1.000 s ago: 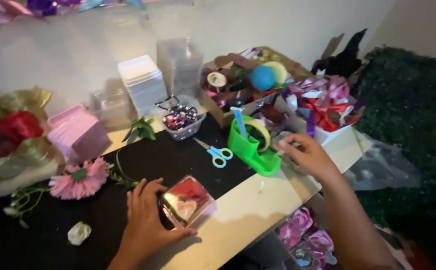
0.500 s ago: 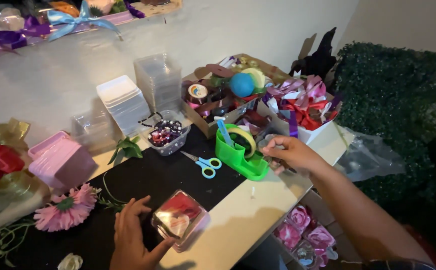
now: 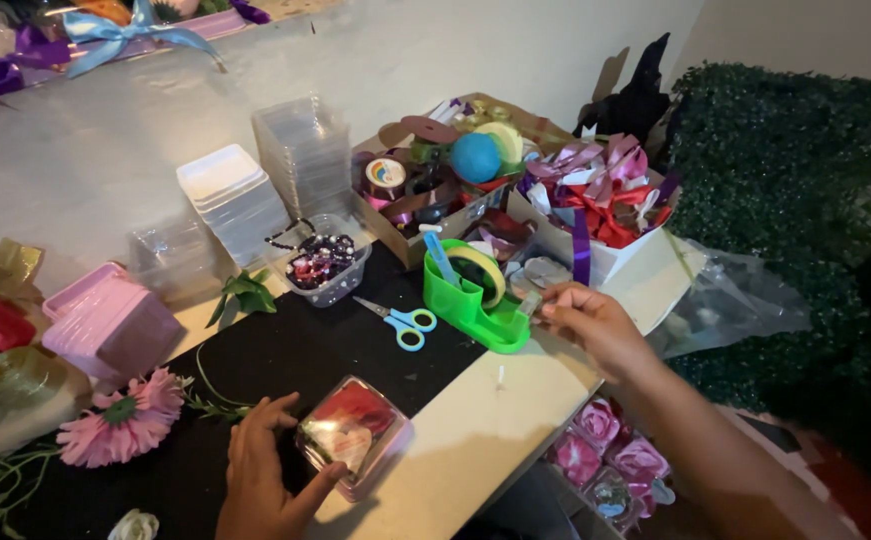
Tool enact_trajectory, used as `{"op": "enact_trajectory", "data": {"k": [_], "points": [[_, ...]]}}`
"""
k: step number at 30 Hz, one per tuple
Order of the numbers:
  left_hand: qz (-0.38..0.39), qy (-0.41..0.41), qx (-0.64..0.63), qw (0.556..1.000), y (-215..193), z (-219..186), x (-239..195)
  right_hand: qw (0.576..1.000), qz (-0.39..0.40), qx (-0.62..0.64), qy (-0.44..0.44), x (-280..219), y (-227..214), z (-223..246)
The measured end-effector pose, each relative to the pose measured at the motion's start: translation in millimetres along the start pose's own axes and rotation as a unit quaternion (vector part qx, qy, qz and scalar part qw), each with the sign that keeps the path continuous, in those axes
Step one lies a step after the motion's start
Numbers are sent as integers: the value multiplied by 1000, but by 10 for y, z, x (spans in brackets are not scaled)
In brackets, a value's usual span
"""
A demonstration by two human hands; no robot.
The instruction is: The recorder is assembling small gift boxes containing artificial roses and ribbons.
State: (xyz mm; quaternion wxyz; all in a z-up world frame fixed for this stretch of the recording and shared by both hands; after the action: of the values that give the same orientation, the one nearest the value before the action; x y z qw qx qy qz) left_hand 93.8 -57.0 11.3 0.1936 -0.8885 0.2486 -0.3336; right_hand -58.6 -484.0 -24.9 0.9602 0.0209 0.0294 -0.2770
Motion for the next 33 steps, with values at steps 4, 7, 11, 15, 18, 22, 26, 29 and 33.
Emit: {"op": "enact_trajectory", "data": {"k": [4, 7, 11, 15, 18, 22, 26, 29, 33], "points": [[8, -22, -8, 1000, -9, 3, 17, 995, -1, -57, -80, 7, -16, 11], [5, -17, 9, 1000, -19, -22, 13, 998, 16, -9, -59, -4, 64, -22], [8, -24, 6, 1000, -29, -45, 11, 987, -5, -73, -141, -1, 7, 59], [2, -12, 14, 1000, -53, -129, 31, 976, 11, -116, -184, 12, -10, 119], [0, -11, 18, 1000, -50, -116, 9, 966, -15, -184, -180, 18, -77, 136], [13, -50, 11, 999, -43, -78, 21, 979, 20, -118, -164, 95, -175, 161], [11, -31, 19, 999, -38, -123, 23, 959, -41, -185, -210, -50, -55, 762], [14, -41, 18, 999, -34, -131, 29, 935, -44, -285, -206, -13, 133, 1004], [13, -55, 13, 998, -40, -111, 22, 940, 54, -322, -101, 208, 393, 839]]}}
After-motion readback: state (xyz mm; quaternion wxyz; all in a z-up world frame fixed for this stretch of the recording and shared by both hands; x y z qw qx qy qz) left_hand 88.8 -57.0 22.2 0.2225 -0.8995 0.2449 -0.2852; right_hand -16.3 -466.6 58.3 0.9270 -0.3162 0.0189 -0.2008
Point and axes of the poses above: each hand's wrist, its own x-axis towards the middle knuckle, its own y-axis out of the palm, z = x × y, the point moved 10 cm from there along x, towards the middle knuckle, and after that the axes turned 11 degrees about -x, right-handed, at the moved point
